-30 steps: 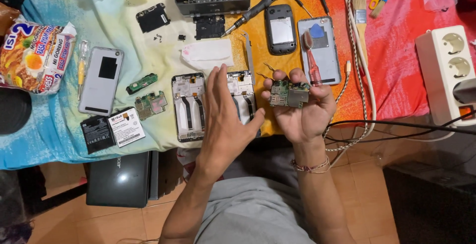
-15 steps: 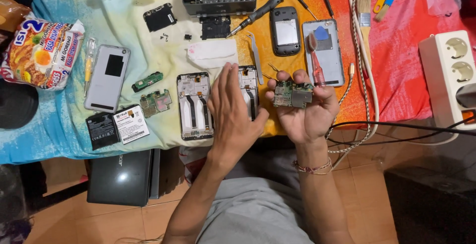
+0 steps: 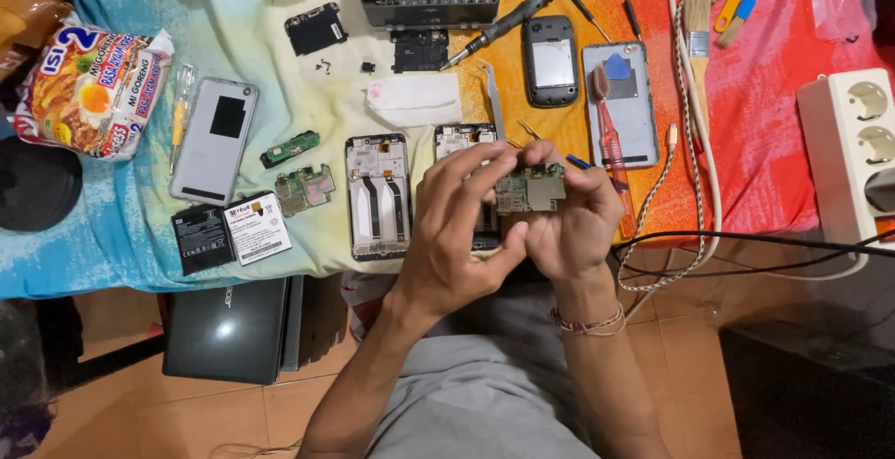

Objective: Installing a motherboard and connecting internal ribbon cables during smartphone reassembly

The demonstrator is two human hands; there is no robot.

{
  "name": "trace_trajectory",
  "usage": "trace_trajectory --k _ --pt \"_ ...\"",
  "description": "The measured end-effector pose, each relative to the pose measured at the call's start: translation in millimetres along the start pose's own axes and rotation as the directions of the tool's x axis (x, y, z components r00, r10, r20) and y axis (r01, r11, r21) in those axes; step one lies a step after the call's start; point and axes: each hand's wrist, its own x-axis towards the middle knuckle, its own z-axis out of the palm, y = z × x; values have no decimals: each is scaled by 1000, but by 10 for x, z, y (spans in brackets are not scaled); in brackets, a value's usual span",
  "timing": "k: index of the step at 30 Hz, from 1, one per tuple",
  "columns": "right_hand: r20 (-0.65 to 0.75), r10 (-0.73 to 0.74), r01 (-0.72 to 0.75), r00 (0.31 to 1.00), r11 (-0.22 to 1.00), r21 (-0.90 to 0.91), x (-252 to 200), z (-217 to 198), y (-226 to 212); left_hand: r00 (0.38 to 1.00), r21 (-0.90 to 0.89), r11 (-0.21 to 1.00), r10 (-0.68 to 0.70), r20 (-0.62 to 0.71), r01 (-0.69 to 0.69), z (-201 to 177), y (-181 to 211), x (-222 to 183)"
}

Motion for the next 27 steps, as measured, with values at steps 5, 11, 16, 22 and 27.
trace_trajectory --k 5,11,16,22,27 --pt "-2 57 -57 998 998 -2 1 297 70 1000 31 999 13 -17 -12 -123 -141 6" --pt "40 135 -125 990 974 -187 69 523 259 993 23 999 -31 -118 34 -362 -176 -83" --pt "32 219 -198 975 930 -309 145 726 394 979 53 996 -59 -196 71 -565 -203 -99" --pt "30 76 -41 997 787 -615 333 795 520 948 86 989 -85 -308 117 -781 -263 -144" --pt "519 -149 462 842 -298 -835 620 958 346 932 29 983 -160 -325 179 -834 -351 -184"
